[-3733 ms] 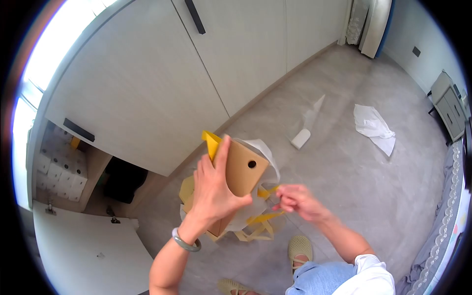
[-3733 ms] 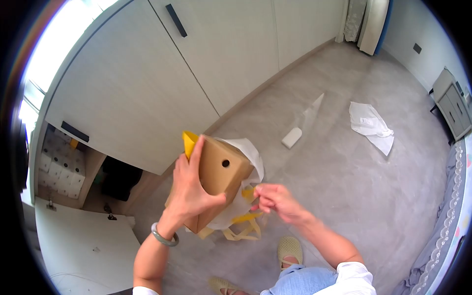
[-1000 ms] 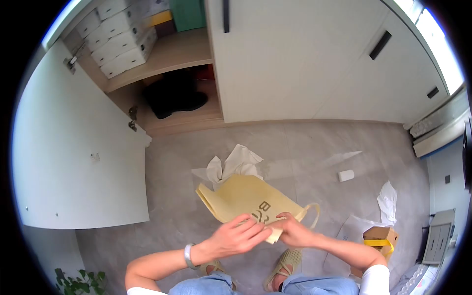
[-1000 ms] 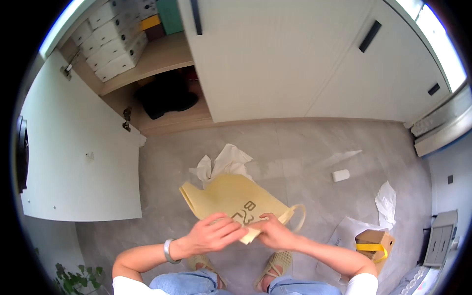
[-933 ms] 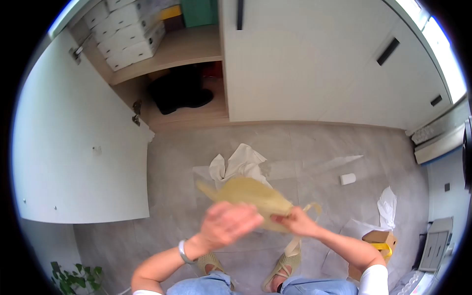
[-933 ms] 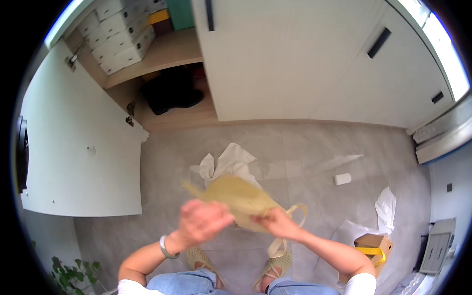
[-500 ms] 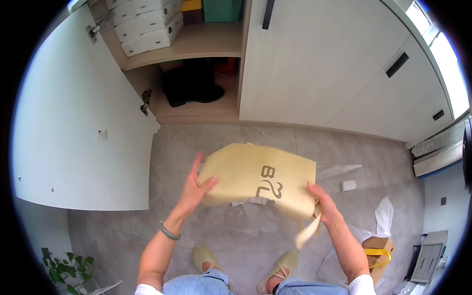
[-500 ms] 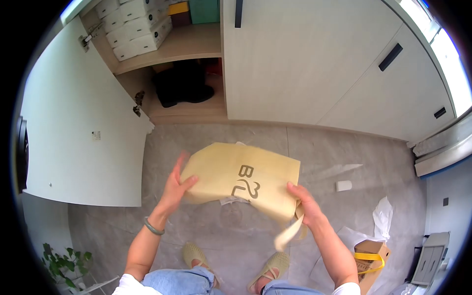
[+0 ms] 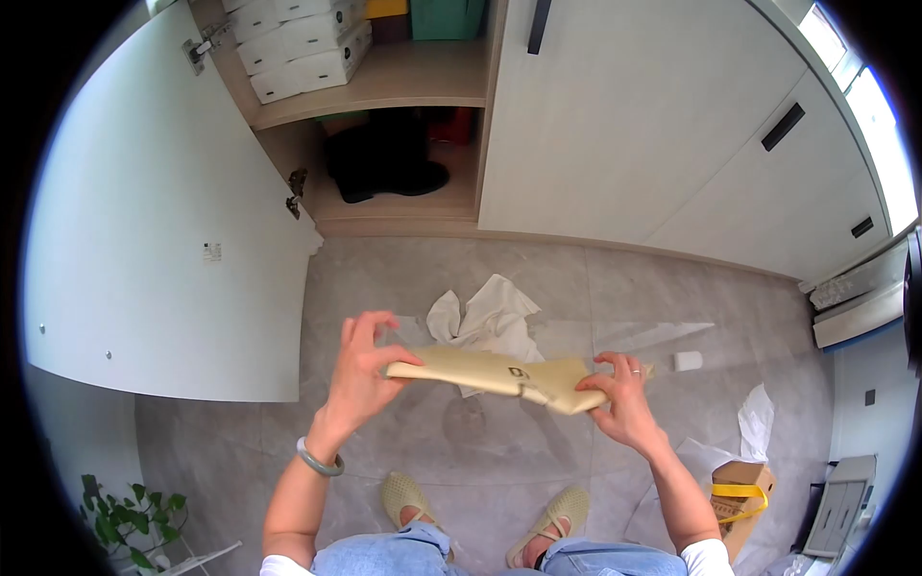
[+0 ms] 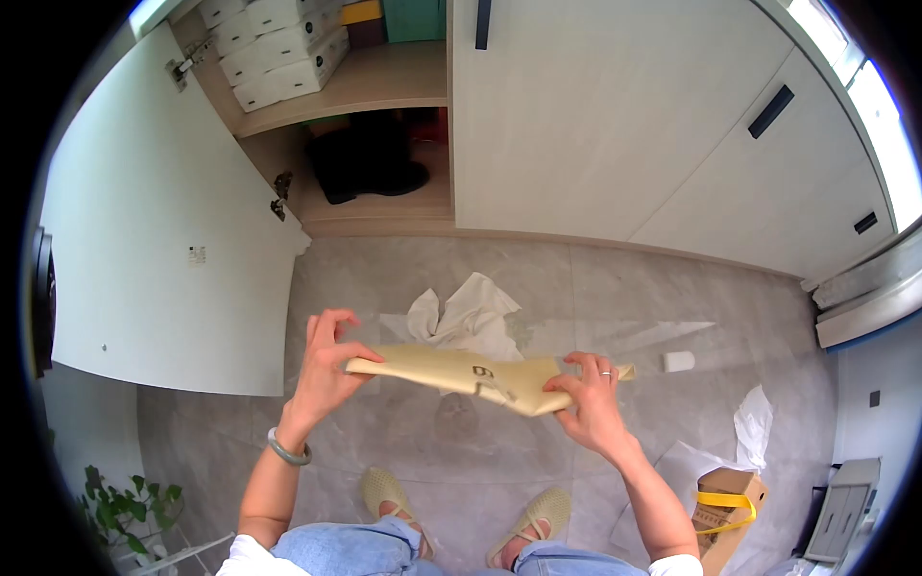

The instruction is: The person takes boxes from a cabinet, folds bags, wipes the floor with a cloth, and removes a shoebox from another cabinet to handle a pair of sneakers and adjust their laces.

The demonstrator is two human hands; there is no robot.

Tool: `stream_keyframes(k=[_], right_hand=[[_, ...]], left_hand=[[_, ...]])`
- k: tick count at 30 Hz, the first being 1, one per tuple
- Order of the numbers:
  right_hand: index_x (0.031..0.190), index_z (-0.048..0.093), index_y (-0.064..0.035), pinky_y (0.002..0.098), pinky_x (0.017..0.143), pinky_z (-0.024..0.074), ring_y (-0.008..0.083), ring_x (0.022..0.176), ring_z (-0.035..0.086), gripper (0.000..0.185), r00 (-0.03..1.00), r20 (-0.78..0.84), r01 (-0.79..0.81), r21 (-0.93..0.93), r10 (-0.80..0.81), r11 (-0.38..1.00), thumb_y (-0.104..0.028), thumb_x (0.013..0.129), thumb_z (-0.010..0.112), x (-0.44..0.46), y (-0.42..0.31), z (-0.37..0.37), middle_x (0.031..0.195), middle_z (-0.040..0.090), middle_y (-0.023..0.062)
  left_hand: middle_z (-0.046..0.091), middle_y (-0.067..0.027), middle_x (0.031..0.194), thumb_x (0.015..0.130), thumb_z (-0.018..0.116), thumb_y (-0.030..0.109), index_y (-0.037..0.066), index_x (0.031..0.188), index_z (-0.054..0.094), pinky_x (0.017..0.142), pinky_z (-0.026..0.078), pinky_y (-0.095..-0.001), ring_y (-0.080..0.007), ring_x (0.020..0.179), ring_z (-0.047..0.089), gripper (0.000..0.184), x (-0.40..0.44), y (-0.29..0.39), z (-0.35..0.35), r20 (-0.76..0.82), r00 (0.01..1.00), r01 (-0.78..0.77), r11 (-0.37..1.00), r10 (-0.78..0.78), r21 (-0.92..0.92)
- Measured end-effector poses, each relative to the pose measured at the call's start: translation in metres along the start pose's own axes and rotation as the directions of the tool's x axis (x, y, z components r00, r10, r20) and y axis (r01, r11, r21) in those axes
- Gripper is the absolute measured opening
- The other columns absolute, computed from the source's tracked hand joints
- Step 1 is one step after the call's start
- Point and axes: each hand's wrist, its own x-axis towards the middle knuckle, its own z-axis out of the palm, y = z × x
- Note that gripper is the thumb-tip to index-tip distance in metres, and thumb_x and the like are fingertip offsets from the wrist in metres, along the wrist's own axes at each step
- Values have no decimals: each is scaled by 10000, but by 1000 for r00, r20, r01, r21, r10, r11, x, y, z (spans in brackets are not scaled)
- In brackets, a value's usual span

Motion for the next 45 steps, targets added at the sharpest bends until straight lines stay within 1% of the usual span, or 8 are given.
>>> stream_keyframes(k=[11, 15, 19, 23, 27, 33, 39, 45], right_hand=[[1328, 506, -14, 356, 999, 433, 200, 1128, 586, 575, 972, 228, -155, 780, -46, 607, -245, 853, 734, 17, -41, 38, 1224, 619, 115], [1256, 584, -36, 290, 875, 486, 116, 1013, 610, 357, 911, 407, -408, 866, 66, 290, -202, 943, 622, 12, -9, 78, 1128, 668, 52], [1205, 615, -20, 259, 828, 496, 81, 947, 612, 266, 924, 367, -377, 921, 105, 96, -126, 967, 562, 10, -4, 73, 1096, 673, 27], [1248, 579, -24, 284, 858, 499, 105, 999, 614, 300, 910, 415, -415, 910, 0, 5, -164, 988, 527, 12, -5, 63, 1133, 660, 31], [1350, 488, -28, 370, 908, 507, 186, 1128, 597, 509, 887, 462, -417, 794, -7, -442, -406, 1014, 431, 17, -26, 59, 1288, 580, 143], [1429, 360, -16, 391, 948, 476, 250, 1066, 602, 653, 828, 349, -518, 776, -438, -361, -502, 995, 403, 15, -42, 64, 1291, 552, 189], [1391, 403, 12, 377, 973, 474, 229, 1041, 620, 566, 810, 579, -586, 807, -96, -78, -395, 1000, 453, 13, -42, 66, 1255, 577, 164], [1393, 425, 2, 442, 1019, 434, 264, 1250, 512, 708, 829, 535, -335, 709, 164, -620, -564, 983, 312, 11, -40, 48, 1364, 522, 126]], left_hand=[[717, -85, 951, 830, 727, 138, 58, 975, 681, 650, 540, -269, -207, 826, 690, 172, 5, 41, 8, 82, 962, 273, 891, -262, -361], [661, -98, 1165, 829, 735, 299, 81, 1117, 653, 846, 544, -365, -267, 1036, 653, 370, -6, 59, 40, 123, 844, -405, 771, 522, -492], [558, -161, 1315, 765, 795, 357, 71, 1237, 608, 969, 474, -374, -340, 1134, 590, 582, 0, 52, 40, 58, 863, -469, 838, 502, -278], [550, -148, 1320, 798, 795, 290, 30, 1308, 536, 984, 469, -354, -269, 1144, 589, 628, -6, 30, 72, 135, 984, 175, 819, -120, -547], [591, -99, 1267, 859, 745, 239, 4, 1307, 512, 952, 502, -329, -181, 1126, 595, 557, -6, 21, 79, 722, 675, 738, 134, -153, -661], [631, -81, 1201, 923, 665, 221, 7, 1261, 530, 877, 541, -294, -147, 1053, 634, 422, 4, 17, 78, 494, 745, 503, -108, -448, -857], [661, -99, 1175, 929, 646, 178, 19, 1165, 628, 871, 546, -313, -181, 1053, 646, 284, -9, 20, 68, 266, 849, 483, 468, -456, -740], [642, -37, 1237, 809, 632, 93, 163, 1130, 667, 960, 518, -353, -225, 1115, 623, 331, -9, 33, 76, -71, 734, -679, 731, 675, -75]])
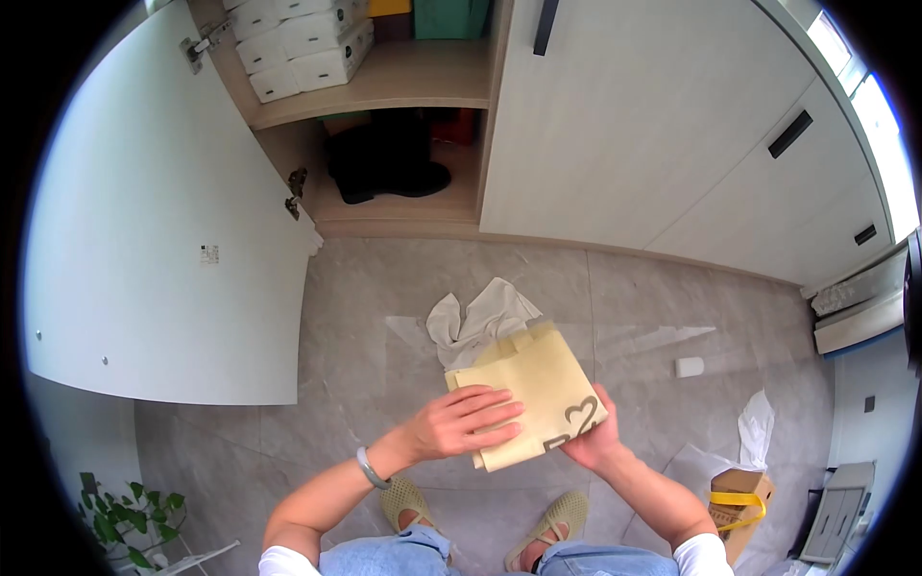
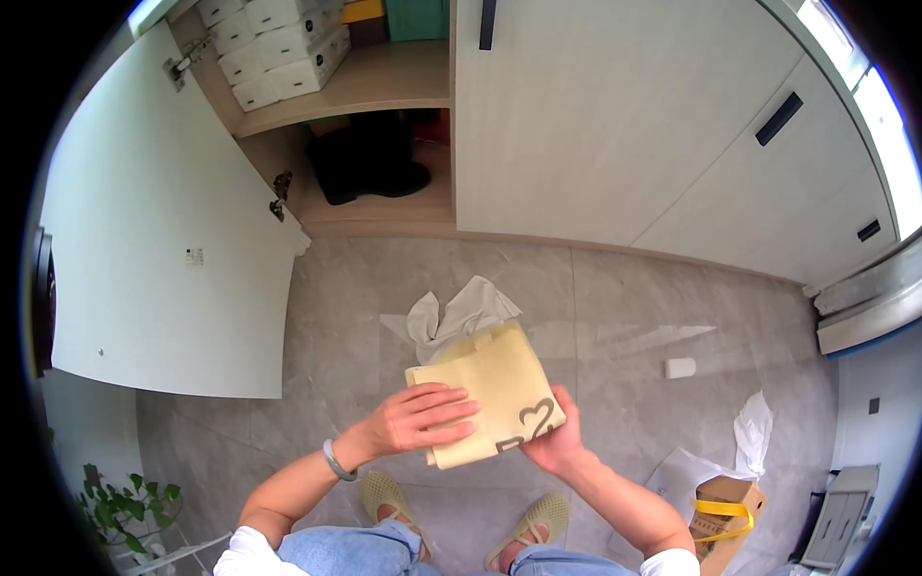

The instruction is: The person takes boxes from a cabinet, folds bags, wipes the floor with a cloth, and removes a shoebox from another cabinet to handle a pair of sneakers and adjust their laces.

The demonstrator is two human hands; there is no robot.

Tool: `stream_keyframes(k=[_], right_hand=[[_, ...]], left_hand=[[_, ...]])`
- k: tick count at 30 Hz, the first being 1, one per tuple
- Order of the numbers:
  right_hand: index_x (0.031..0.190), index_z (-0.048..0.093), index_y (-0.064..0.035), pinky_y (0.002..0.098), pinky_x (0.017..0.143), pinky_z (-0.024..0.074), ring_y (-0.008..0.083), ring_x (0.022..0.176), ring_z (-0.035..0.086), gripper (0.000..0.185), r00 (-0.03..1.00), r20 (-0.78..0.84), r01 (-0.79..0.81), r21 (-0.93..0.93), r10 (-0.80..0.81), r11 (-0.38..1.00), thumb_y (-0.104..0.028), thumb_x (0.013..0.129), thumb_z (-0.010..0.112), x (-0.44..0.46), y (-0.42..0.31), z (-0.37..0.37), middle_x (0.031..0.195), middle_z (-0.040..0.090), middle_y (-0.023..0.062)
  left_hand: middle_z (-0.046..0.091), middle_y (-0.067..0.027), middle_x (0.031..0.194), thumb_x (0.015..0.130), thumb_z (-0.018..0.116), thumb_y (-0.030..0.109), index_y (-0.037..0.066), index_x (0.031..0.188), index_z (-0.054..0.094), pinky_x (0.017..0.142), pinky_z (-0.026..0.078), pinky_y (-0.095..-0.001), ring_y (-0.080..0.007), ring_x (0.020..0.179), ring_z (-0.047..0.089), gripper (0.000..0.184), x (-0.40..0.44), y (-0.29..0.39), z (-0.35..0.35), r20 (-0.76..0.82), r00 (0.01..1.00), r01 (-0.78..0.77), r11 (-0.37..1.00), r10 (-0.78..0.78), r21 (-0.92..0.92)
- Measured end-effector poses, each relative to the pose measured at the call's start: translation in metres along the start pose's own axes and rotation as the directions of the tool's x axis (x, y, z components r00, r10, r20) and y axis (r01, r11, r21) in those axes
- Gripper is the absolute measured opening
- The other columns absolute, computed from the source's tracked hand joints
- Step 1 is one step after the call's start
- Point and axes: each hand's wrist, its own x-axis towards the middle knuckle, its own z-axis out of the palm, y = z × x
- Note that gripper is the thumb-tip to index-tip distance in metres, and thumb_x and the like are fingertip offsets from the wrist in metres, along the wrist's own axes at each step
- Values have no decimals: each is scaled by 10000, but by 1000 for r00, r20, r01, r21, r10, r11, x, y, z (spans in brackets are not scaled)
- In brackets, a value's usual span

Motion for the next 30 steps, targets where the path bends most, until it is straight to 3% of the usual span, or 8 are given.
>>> stream_keyframes(k=[4, 6, 7, 9, 15, 24, 28, 30], right_hand=[[1310, 485, 30, 434, 1024, 448, 271, 1203, 556, 635, 977, 199, -92, 64, 78, 994, -497, 956, 481, -9, -24, 19, 1301, 562, 155], [1235, 536, 52, 377, 873, 543, 221, 1054, 646, 470, 996, 84, 64, -488, -26, 871, -277, 918, 644, 0, -20, 3, 1177, 633, 135], [1180, 575, 38, 314, 733, 572, 172, 903, 686, 350, 1000, -5, 21, -360, -24, 933, -67, 866, 688, 4, -18, 3, 1061, 676, 95], [1147, 600, 28, 301, 714, 563, 157, 876, 679, 295, 997, -32, 50, -421, -70, 905, -72, 879, 672, 12, -14, -4, 1020, 682, 83], [1039, 673, 5, 238, 644, 481, 71, 761, 595, 176, 988, 121, 154, -789, -95, 595, -111, 910, 646, 12, -9, -9, 852, 665, 9], [1094, 671, -12, 238, 635, 434, 44, 738, 520, 217, 977, 199, 143, -880, 77, 452, -153, 934, 630, 16, -10, -1, 830, 632, -24], [1236, 593, -18, 237, 691, 467, 59, 814, 570, 332, 980, 195, 149, -844, 35, 516, -130, 927, 638, 30, -11, -4, 942, 648, -6], [1295, 550, -26, 245, 723, 472, 74, 846, 582, 385, 982, 190, 165, -816, -12, 554, -116, 929, 625, 38, -8, 0, 989, 647, 10]], left_hand=[[623, -23, 1277, 807, 638, 75, 185, 1157, 646, 973, 499, -345, -220, 1165, 597, 366, -8, -3, 6, 36, 999, -32, 999, 31, 18], [603, -26, 1300, 787, 633, 52, 153, 1122, 655, 1017, 462, -351, -224, 1228, 547, 351, -8, -8, 2, 131, 989, -71, 997, 65, 42], [603, -26, 1300, 787, 633, 52, 153, 1122, 655, 1017, 462, -351, -224, 1228, 547, 351, -7, -13, -2, 131, 989, -69, 997, 63, 45], [567, -40, 1344, 760, 650, 46, 125, 1168, 640, 1052, 424, -378, -230, 1290, 492, 415, -4, -22, -10, 357, 931, 124, 987, -81, -101], [487, -52, 1415, 834, 706, 208, 116, 1344, 527, 1028, 431, -375, -273, 1266, 503, 549, 10, -12, -8, 199, 788, 605, 670, -583, -429], [569, -76, 1262, 846, 716, 293, 100, 1315, 553, 924, 487, -351, -244, 1109, 586, 533, -7, -35, 16, 595, 668, 740, 476, -446, -474], [623, -84, 1173, 869, 697, 281, 76, 1263, 582, 884, 501, -340, -200, 1051, 619, 458, -7, -46, 24, 512, 723, 691, 480, -464, -540], [662, -77, 1085, 892, 683, 259, 54, 1230, 591, 841, 509, -325, -156, 958, 637, 406, 1, -52, 20, 584, 433, 891, 228, -686, -393]])
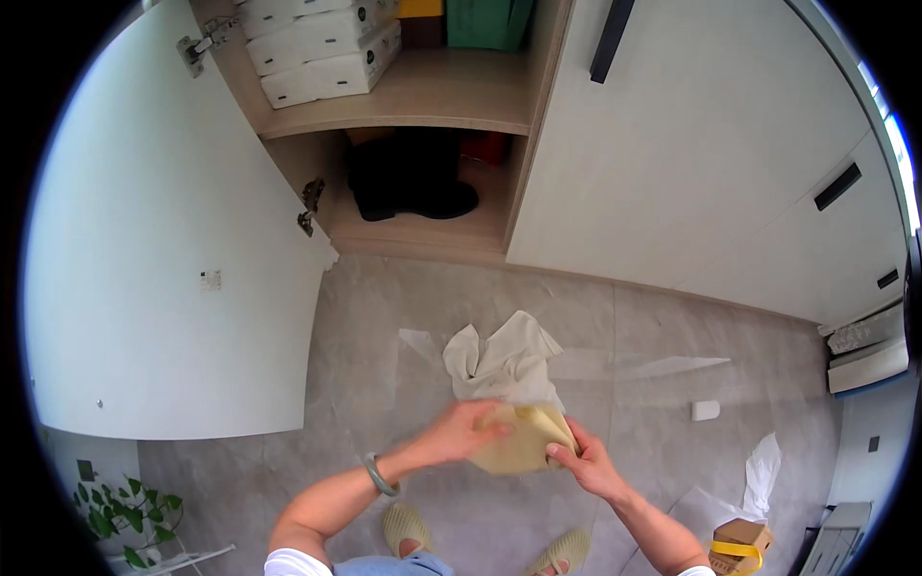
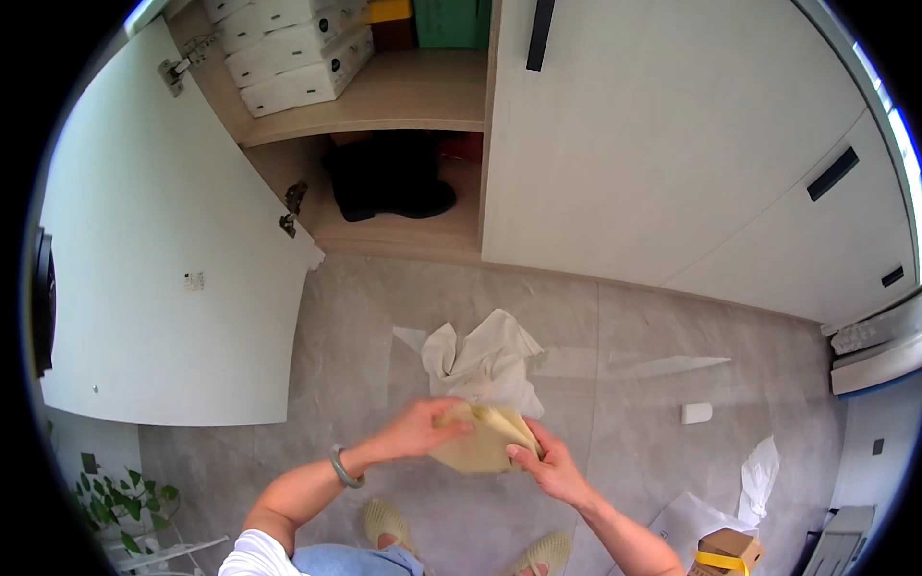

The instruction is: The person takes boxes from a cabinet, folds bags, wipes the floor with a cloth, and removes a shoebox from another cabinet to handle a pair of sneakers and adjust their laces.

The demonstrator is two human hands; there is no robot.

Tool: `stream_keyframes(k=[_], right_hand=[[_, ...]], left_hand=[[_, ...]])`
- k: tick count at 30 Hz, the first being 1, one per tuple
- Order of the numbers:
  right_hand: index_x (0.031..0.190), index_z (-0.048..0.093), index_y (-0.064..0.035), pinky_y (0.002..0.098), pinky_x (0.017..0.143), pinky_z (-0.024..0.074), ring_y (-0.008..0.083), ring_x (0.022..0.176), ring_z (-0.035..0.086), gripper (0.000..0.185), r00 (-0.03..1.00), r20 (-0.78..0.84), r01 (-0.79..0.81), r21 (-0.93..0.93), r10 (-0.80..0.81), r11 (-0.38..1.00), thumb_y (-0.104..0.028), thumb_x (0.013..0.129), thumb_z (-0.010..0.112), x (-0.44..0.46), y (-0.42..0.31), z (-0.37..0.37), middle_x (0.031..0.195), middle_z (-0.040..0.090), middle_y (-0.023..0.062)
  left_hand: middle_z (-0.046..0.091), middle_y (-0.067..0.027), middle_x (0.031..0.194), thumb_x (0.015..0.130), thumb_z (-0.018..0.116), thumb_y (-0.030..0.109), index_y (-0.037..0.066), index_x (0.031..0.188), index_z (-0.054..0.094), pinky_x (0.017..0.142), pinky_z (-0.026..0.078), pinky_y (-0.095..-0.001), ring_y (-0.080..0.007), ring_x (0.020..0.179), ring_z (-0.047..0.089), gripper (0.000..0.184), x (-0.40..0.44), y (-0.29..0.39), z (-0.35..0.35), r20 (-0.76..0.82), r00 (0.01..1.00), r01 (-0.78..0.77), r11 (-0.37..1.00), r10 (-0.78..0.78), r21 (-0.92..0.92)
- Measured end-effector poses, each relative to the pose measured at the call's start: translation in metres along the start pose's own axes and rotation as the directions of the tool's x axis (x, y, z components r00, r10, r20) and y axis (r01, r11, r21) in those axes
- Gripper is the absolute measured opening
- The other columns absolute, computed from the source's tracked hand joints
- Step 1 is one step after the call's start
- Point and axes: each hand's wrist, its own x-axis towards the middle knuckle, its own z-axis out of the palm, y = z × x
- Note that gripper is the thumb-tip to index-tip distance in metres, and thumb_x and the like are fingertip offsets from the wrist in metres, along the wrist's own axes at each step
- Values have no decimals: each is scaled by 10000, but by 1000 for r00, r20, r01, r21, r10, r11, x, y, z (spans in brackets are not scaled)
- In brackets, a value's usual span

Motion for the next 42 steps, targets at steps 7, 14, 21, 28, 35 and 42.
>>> stream_keyframes(k=[7, 14, 21, 28, 35, 42], right_hand=[[1294, 502, -12, 307, 831, 477, 172, 944, 624, 361, 976, -191, 137, 189, -101, 972, -104, 951, 561, 3, 7, -24, 1076, 647, 84], [1214, 567, 11, 300, 822, 490, 162, 917, 633, 277, 974, -224, 11, 225, 40, 974, -113, 966, 557, -19, 34, -28, 1023, 671, 83], [1190, 586, 9, 295, 820, 494, 156, 923, 634, 254, 934, -313, -84, 278, 173, 957, -120, 973, 555, -50, 54, -34, 1026, 678, 86], [1155, 603, -6, 292, 810, 485, 154, 900, 632, 222, 906, -320, -187, 287, 278, 939, -119, 972, 551, -68, 69, -30, 1005, 673, 84], [1155, 608, -19, 290, 824, 472, 143, 911, 622, 227, 945, -214, -208, 193, 248, 959, -138, 975, 537, -56, 62, -22, 1007, 669, 55], [1165, 610, -30, 279, 816, 465, 136, 922, 624, 241, 972, -85, -208, 126, 220, 970, -158, 975, 536, -45, 57, -10, 1010, 666, 45]], left_hand=[[659, -120, 1056, 938, 630, 186, -28, 1186, 501, 816, 510, -314, -172, 932, 627, 352, 105, -17, -127, -893, 387, -427, 903, 231, 48], [645, -254, 1076, 906, 638, 349, 45, 1186, 427, 835, 475, -467, -411, 1001, 626, 464, 259, 44, -187, -943, 262, -154, 973, 207, 170], [525, -253, 1233, 923, 544, 176, 64, 1364, 369, 857, 484, -492, -421, 1067, 547, 488, 336, 0, -198, -767, 260, 562, 554, 587, 614], [439, -265, 1321, 895, 556, 75, -19, 1453, 279, 1035, 380, -480, -423, 1139, 480, 630, 323, -9, -219, -708, 504, 254, 699, 494, 668], [371, -221, 1452, 953, 545, 126, 10, 1416, 376, 1116, 306, -440, -403, 1321, 370, 506, 192, -49, -148, -469, 500, -208, 627, 728, 751], [603, -54, 1016, 929, 586, 111, 26, 1185, 585, 850, 493, -281, -194, 947, 600, 270, -72, -227, -20, -773, 583, 46, 960, -251, -277]])
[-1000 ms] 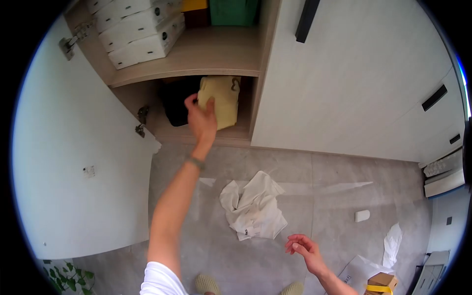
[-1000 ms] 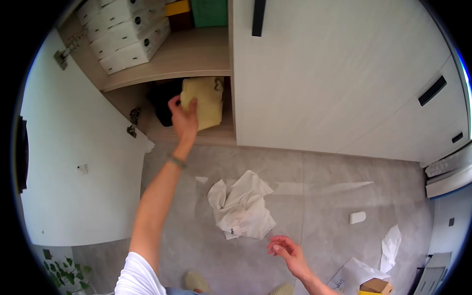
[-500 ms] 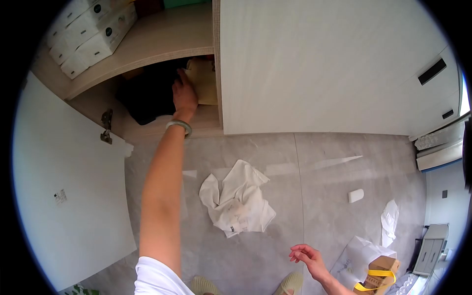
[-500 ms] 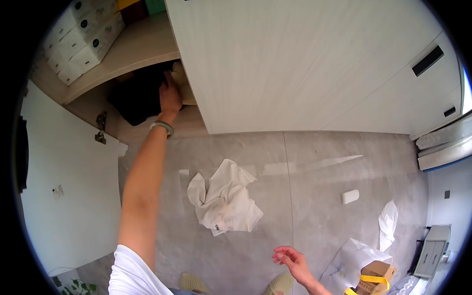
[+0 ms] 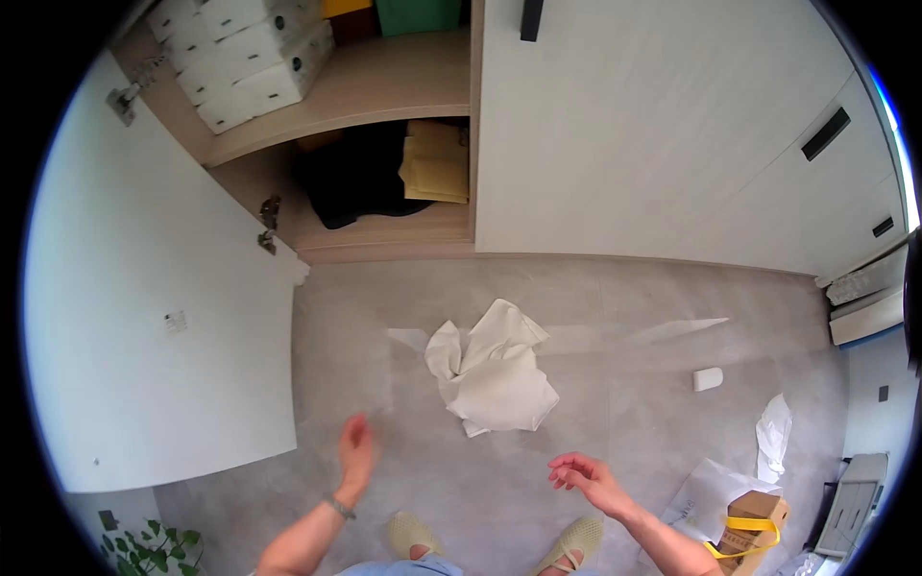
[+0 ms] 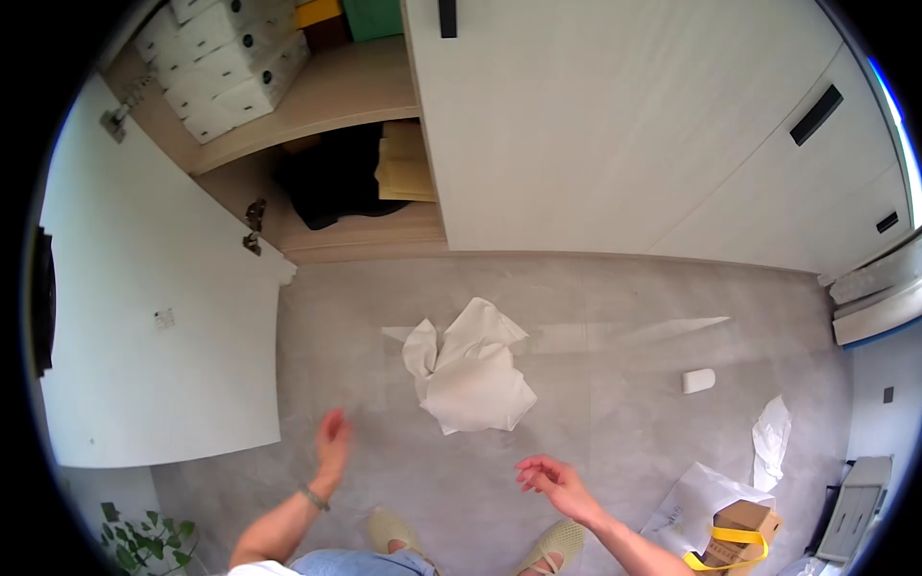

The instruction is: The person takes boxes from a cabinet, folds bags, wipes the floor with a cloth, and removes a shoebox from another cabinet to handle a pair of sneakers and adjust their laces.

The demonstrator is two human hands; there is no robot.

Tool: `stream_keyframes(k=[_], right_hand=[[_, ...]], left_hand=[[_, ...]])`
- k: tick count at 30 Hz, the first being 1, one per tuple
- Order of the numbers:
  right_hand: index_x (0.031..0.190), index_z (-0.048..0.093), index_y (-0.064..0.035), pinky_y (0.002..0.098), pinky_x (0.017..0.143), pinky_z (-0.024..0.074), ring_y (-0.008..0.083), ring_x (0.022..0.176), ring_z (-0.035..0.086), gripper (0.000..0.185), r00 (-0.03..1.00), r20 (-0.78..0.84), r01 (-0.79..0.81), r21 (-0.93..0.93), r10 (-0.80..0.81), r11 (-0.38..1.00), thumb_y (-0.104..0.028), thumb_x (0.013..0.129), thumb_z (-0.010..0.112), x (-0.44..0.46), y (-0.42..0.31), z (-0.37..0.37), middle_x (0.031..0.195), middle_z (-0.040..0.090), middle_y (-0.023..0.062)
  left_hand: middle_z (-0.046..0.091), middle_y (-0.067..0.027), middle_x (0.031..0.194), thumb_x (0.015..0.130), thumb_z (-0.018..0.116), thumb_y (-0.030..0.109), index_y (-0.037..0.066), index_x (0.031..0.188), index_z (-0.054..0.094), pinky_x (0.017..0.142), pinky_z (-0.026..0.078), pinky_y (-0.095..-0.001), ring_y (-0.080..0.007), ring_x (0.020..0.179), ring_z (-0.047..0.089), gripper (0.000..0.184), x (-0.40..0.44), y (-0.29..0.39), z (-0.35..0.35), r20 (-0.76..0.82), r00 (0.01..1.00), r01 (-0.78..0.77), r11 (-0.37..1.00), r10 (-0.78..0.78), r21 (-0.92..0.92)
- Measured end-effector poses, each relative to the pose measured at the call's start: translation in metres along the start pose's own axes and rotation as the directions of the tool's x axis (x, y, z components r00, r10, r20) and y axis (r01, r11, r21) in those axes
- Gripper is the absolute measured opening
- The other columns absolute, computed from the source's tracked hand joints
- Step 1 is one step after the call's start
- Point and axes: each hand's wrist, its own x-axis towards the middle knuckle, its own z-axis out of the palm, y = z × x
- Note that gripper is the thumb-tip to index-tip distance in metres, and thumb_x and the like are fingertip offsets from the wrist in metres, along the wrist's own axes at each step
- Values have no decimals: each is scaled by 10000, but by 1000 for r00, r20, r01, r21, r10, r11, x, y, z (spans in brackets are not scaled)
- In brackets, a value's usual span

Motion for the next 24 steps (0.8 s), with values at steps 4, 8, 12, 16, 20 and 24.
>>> stream_keyframes(k=[4, 8, 12, 16, 20, 24], right_hand=[[1180, 605, -30, 282, 821, 469, 129, 921, 623, 263, 997, 66, 32, -48, -28, 998, -159, 964, 526, 9, 1, 4, 1013, 668, 50], [1188, 598, -28, 278, 846, 478, 127, 925, 622, 273, 991, 134, 39, -115, -23, 993, -169, 966, 525, 12, -6, 17, 1021, 668, 54], [1193, 596, -31, 273, 848, 481, 123, 923, 621, 276, 986, 164, 62, -132, -40, 989, -173, 968, 523, 6, -13, 24, 1028, 668, 56], [1197, 596, -33, 279, 835, 487, 121, 918, 624, 285, 987, 152, 70, -115, -52, 991, -180, 964, 520, -9, -1, 17, 1022, 673, 60], [1191, 599, -28, 287, 822, 496, 129, 902, 630, 293, 995, 98, 19, -140, -5, 990, -184, 958, 516, -18, 14, 7, 1020, 679, 72], [1190, 599, -20, 292, 820, 498, 140, 887, 633, 300, 998, 63, 24, -115, -17, 993, -182, 951, 518, -23, 25, 5, 1011, 679, 79]], left_hand=[[621, -73, 1141, 972, 528, 321, 64, 1204, 590, 931, 466, -297, -192, 1070, 579, 352, -15, -73, -148, -300, 677, 272, 608, -672, -746], [580, -89, 1258, 984, 465, 426, 80, 1229, 563, 1009, 406, -347, -198, 1168, 519, 435, -8, -14, -175, -232, 866, 129, 647, -443, -752], [558, -57, 1298, 989, 391, 512, 114, 1301, 507, 1024, 360, -395, -193, 1224, 471, 520, 9, -21, -166, -119, 965, 134, 831, -233, -541], [553, -26, 1322, 995, 373, 519, 145, 1339, 483, 1000, 358, -408, -197, 1243, 471, 520, -2, -24, -144, 36, 981, 180, 818, -192, -547], [529, -38, 1366, 1008, 361, 496, 141, 1355, 478, 1001, 358, -406, -205, 1270, 463, 510, -21, 13, -72, 87, 983, 184, 879, -162, -440], [479, -56, 1439, 1030, 352, 441, 96, 1414, 440, 1016, 367, -379, -206, 1268, 488, 523, -19, 73, 16, 384, 919, 190, 952, -87, -240]])
